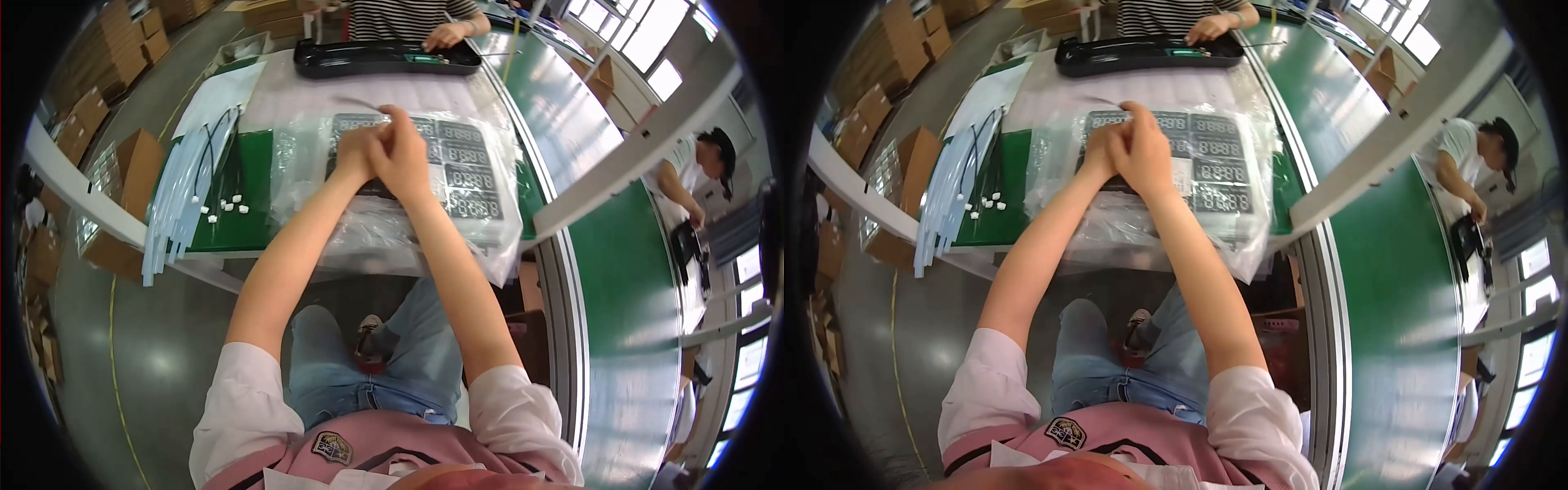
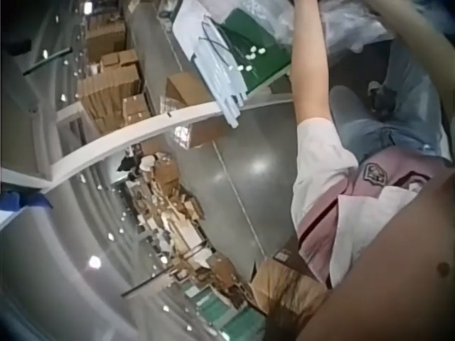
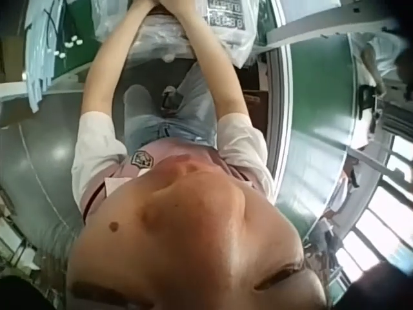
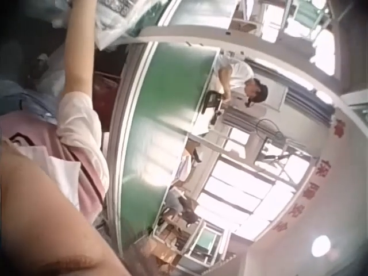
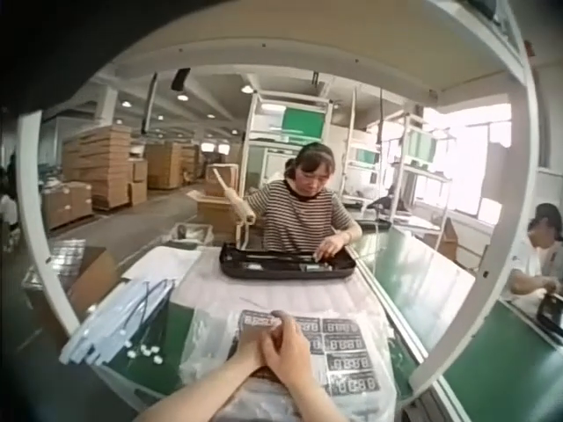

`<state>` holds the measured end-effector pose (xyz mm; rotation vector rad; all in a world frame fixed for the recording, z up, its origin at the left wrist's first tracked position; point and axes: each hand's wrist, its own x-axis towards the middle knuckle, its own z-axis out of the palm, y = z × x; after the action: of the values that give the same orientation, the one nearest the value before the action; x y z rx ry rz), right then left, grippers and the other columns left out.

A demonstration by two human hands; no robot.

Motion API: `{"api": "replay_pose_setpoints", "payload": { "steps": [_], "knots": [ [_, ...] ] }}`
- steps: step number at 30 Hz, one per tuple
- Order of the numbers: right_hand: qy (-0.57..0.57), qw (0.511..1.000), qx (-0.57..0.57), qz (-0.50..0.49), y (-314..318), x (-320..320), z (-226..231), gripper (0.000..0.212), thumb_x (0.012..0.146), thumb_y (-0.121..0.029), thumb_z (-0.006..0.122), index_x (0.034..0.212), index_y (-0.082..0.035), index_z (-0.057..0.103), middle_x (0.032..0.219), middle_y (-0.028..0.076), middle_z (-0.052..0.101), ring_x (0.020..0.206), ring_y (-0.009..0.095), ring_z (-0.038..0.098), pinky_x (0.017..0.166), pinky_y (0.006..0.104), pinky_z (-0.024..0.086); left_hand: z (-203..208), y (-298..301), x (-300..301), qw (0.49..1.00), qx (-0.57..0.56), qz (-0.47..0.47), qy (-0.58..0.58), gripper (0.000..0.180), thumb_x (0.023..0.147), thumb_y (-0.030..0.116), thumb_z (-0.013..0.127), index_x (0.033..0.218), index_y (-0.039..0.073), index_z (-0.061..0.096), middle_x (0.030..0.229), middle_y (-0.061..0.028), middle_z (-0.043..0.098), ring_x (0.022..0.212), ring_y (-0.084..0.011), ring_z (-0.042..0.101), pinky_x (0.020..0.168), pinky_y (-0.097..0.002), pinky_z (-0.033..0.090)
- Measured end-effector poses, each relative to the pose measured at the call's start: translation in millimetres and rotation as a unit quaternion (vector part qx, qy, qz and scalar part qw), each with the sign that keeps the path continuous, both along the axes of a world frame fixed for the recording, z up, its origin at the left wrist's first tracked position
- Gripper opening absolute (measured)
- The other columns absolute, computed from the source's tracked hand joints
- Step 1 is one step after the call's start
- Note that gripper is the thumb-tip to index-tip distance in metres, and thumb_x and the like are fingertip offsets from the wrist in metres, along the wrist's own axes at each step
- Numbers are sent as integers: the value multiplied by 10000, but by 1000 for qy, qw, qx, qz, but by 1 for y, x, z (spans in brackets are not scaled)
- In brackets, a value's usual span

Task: Applying digital display labels or screen covers to plastic electronic component housings on an assembly line.

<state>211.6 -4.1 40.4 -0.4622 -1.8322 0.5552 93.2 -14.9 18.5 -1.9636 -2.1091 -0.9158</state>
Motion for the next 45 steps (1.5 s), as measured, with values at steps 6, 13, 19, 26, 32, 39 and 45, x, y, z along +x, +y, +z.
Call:
{"api": "replay_pose_setpoints", "payload": {
  "steps": [6,13,19,26,32,39,45],
  "knots": [
    [10,990,-140,4,17,10,-2,508,810,-82,689,1285,-29,519,778,72,621,661,160,610,627,293,506,17,-7,8,995,5,-18,-102,123,807,180,614,818,59,630,827,-159,685,818,-390,646,696,-467,506],
    [-19,984,-176,-11,18,10,-4,569,806,-83,692,1334,-23,488,786,60,634,658,123,596,636,276,505,14,-5,2,989,13,-33,-144,105,784,139,622,850,65,658,811,-177,675,803,-397,645,693,-467,503],
    [-36,985,-170,10,21,11,-8,526,804,-90,692,1297,-18,523,793,60,644,649,126,592,623,280,497,15,-7,3,989,2,-39,-145,115,774,136,627,853,65,671,806,-173,681,801,-388,653,694,-460,507],
    [-61,983,-172,2,20,12,-8,462,828,-93,697,1259,-17,552,802,55,656,689,111,632,649,254,502,14,-8,4,989,9,-36,-143,140,761,119,631,874,68,696,824,-159,698,805,-367,668,699,-441,515],
    [-52,984,-169,4,19,12,-8,431,834,-103,698,1237,-20,567,797,61,665,687,111,638,641,255,502,17,-10,4,988,-9,-36,-150,148,756,113,639,883,68,701,828,-157,700,810,-362,670,705,-430,517],
    [-56,987,-151,6,19,13,-9,400,839,-116,703,1211,-23,587,812,69,678,681,115,640,638,262,506,13,-8,3,990,8,-37,-134,133,767,150,636,858,78,700,817,-157,699,809,-370,672,715,-457,530],
    [-43,985,-164,8,16,12,-7,390,798,-95,683,1167,-7,590,784,98,655,658,187,625,637,316,511,16,-10,3,989,-9,-40,-139,144,767,114,637,889,66,697,834,-158,699,808,-366,668,707,-437,518]
  ]
}}
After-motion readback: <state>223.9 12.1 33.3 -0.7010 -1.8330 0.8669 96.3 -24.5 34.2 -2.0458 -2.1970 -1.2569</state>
